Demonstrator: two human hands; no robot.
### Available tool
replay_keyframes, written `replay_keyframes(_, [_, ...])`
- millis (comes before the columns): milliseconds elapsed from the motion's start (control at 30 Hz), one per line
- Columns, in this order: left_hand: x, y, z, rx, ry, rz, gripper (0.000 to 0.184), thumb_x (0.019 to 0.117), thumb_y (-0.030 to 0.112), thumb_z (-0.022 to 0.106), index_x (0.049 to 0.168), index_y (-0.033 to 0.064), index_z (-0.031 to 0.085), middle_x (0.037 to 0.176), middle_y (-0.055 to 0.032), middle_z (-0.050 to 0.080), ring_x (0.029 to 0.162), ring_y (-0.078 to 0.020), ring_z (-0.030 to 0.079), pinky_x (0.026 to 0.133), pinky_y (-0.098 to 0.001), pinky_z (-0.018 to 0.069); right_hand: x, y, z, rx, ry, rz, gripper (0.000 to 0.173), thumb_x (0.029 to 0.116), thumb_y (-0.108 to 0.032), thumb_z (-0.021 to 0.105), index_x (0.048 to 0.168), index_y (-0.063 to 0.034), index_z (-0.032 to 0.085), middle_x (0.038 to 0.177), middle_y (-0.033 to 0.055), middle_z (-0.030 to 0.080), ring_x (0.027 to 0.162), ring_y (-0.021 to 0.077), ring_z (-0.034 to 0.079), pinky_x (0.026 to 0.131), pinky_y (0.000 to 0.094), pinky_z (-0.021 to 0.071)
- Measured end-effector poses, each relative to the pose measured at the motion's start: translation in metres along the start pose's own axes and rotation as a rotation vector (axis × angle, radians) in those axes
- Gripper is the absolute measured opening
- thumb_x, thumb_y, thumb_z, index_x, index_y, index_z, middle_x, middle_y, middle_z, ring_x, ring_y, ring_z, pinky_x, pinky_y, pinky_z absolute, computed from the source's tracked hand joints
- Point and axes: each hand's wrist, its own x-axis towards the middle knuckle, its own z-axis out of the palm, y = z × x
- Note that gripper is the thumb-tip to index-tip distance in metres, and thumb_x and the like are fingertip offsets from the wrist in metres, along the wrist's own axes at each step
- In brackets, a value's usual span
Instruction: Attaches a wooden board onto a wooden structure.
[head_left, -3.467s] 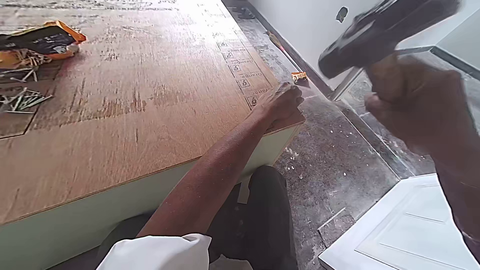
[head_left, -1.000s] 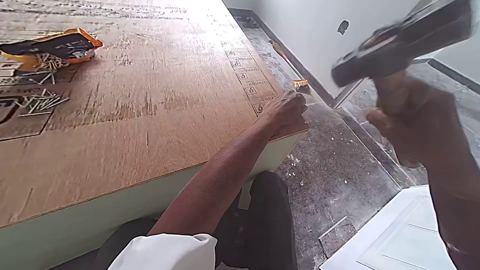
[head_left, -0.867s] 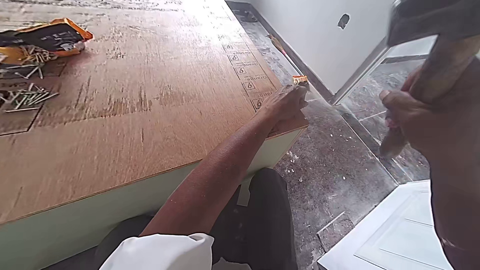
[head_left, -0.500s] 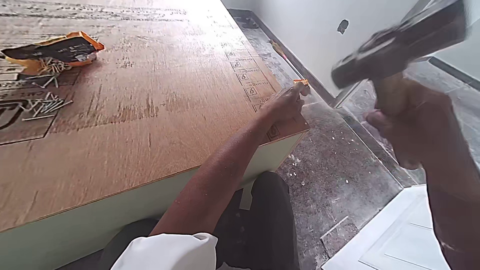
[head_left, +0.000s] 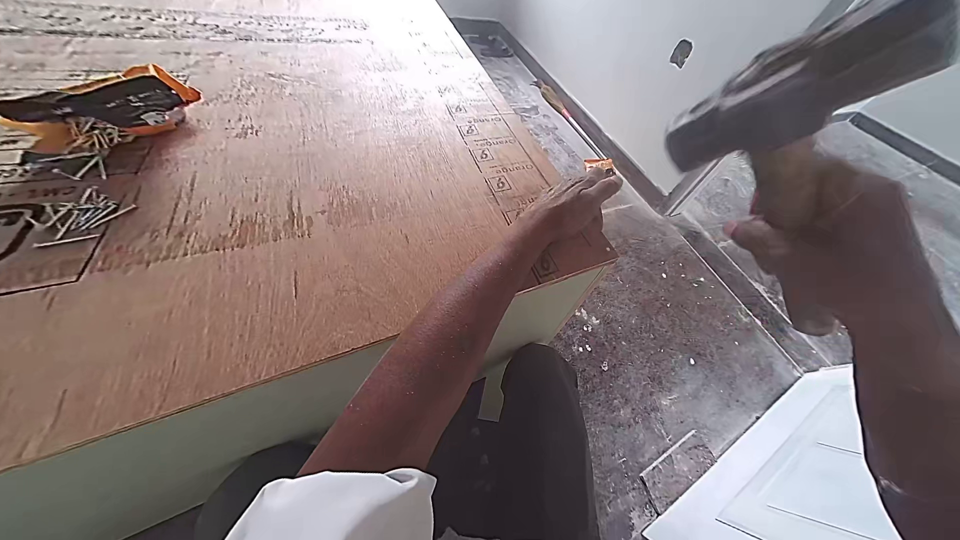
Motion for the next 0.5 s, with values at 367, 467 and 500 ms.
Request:
replay_keyframes(367, [-0.004,0.007,-0.004,-0.023,-0.025,-0.006,0.067,0.1128,0.043,0.01,0.138,0.0012,0.056,0.133,-0.0188,0.062,0.128,-0.0309,0.057,0.11,-0.0578,0.0393,-0.002,0.011,0.025,-0.33,-0.307,-0.096,0.015,0.0812,-0.004,0.073,0.09,-0.0077,0.061,0.061,0.0063,0.053,0.056,0.0259,0.057,0.05,0.0466,0.0412])
replay_keyframes(467, [-0.005,0.008,-0.003,-0.009,-0.039,-0.027,0.066,0.1121,0.045,0.008,0.138,0.0052,0.054,0.115,-0.0163,0.069,0.112,-0.0301,0.064,0.101,-0.0569,0.0445,0.0,0.002,-0.007,-0.08,-0.003,-0.069,0.021,0.0871,-0.018,0.072,0.099,-0.0052,0.06,0.069,0.0064,0.055,0.054,0.0202,0.053,0.049,0.0426,0.0424])
replay_keyframes(500, [-0.004,0.008,-0.002,-0.012,-0.047,-0.027,0.067,0.112,0.046,0.008,0.137,0.0053,0.054,0.108,-0.0154,0.069,0.106,-0.0297,0.065,0.098,-0.0565,0.0459,0.006,0.003,-0.015,0.031,0.097,-0.04,0.025,0.088,-0.027,0.072,0.102,-0.0105,0.058,0.073,-0.0002,0.055,0.054,0.0116,0.053,0.049,0.0346,0.0474])
